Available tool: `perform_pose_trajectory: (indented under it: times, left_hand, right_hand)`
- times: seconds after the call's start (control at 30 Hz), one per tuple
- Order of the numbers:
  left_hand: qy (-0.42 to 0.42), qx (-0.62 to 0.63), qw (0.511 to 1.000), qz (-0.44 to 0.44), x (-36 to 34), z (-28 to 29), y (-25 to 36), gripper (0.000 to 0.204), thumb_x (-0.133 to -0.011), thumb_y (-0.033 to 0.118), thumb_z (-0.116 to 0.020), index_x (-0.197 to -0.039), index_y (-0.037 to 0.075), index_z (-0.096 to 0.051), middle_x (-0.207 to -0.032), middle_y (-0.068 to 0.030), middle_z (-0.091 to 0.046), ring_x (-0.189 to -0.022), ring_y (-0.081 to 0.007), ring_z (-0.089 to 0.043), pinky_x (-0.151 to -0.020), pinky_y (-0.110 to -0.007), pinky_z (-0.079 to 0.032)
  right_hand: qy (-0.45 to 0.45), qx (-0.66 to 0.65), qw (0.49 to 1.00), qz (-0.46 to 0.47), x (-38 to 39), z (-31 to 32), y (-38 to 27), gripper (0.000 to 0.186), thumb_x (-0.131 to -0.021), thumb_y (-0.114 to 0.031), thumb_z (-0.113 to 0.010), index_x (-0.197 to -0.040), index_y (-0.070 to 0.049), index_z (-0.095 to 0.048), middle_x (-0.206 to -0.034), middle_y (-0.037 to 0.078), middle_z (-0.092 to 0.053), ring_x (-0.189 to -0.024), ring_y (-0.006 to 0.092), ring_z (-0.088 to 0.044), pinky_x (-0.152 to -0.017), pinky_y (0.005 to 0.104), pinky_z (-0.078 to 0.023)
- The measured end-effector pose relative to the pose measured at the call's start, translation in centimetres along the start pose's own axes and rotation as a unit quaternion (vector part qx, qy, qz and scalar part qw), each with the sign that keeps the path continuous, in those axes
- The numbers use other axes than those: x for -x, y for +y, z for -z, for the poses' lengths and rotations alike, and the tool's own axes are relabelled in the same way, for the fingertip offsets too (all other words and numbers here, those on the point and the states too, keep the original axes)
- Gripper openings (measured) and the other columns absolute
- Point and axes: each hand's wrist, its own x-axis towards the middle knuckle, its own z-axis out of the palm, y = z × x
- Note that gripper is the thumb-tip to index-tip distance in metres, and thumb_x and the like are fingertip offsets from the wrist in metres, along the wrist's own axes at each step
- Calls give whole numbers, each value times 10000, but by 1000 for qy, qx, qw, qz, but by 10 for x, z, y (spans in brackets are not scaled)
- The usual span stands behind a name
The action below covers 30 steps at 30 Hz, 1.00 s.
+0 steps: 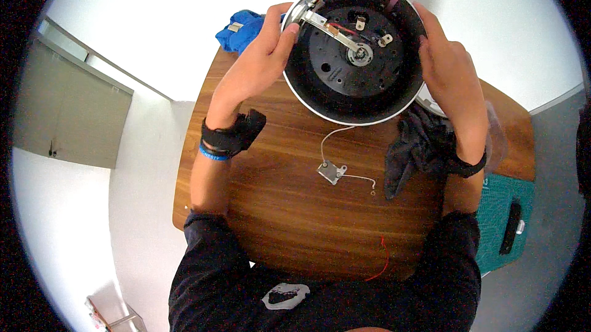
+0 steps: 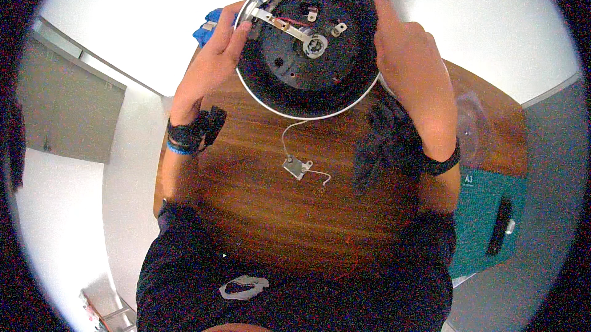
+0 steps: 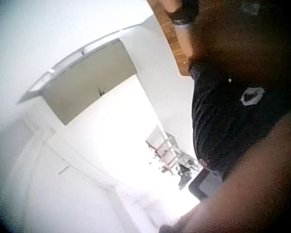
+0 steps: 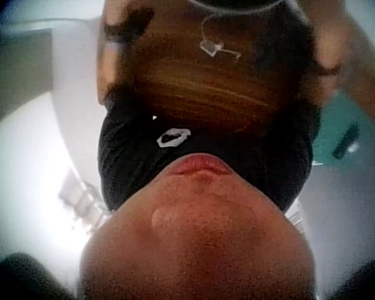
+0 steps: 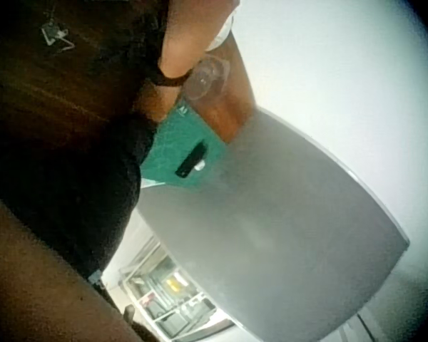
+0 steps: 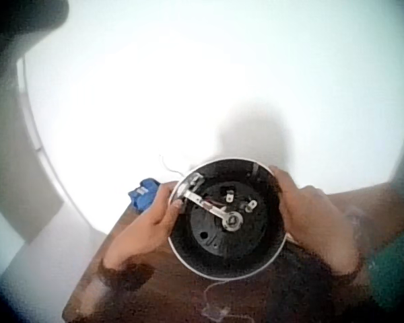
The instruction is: The person is repairing a white appliance, likely a rice cooker, by connecting wires to its internal components. They manipulate the wires and the appliance's casing, attempting to secure the connections.
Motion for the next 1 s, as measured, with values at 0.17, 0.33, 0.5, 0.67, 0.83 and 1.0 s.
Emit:
perform_pose_trajectory:
  times: [0.17,0.33,0.5,0.67,0.83,1.0]
  left_hand:
    - [-10,33,999,-9,-5,-2,-26,382,-1175,263,-437,-1512,90,-384,-1069,-81,-594,-977,-167,-556,-912,-316,-483]
    - [-10,42,997,-67,-10,-7,-35,423,-1183,269,-411,-1555,71,-368,-1243,-132,-638,-1196,-204,-587,-1077,-346,-454]
    - [-38,56,998,19,-7,-4,-45,516,-1179,329,-418,-1639,116,-326,-1386,-109,-613,-1243,-174,-591,-1026,-332,-514]
    - [-93,113,975,170,-6,-2,-40,490,-1170,322,-442,-1624,145,-385,-1356,-67,-633,-1067,-130,-652,-841,-294,-600]
    - [-47,-19,995,84,-1,-1,-98,360,-1109,252,-573,-1416,68,-601,-1033,-132,-751,-924,-197,-685,-815,-370,-547]
    - [-134,-71,984,91,-6,12,-92,359,-1072,287,-653,-1361,75,-659,-1038,-155,-759,-930,-247,-701,-849,-380,-551]
  right_hand:
    - [10,67,997,-31,5,8,-27,577,-1025,-64,-543,-1582,-147,-420,-780,278,-687,-766,500,-692,-669,603,-529]
    - [29,91,995,-24,11,11,-45,691,-945,-3,-556,-1608,-122,-399,-805,271,-718,-762,458,-735,-654,547,-596]
    - [72,131,988,26,12,1,-52,736,-937,-5,-577,-1634,-143,-383,-852,179,-700,-700,387,-738,-594,460,-602]
    - [93,112,988,48,11,-13,-55,733,-938,-31,-608,-1627,-193,-416,-923,146,-658,-679,356,-726,-564,420,-592]
    - [62,-4,998,26,11,-14,-73,671,-889,-54,-684,-1525,-240,-574,-1148,165,-669,-864,354,-714,-730,441,-587]
    - [83,0,996,45,5,-28,-58,655,-899,-44,-657,-1514,-257,-583,-1228,164,-629,-950,374,-702,-816,451,-587]
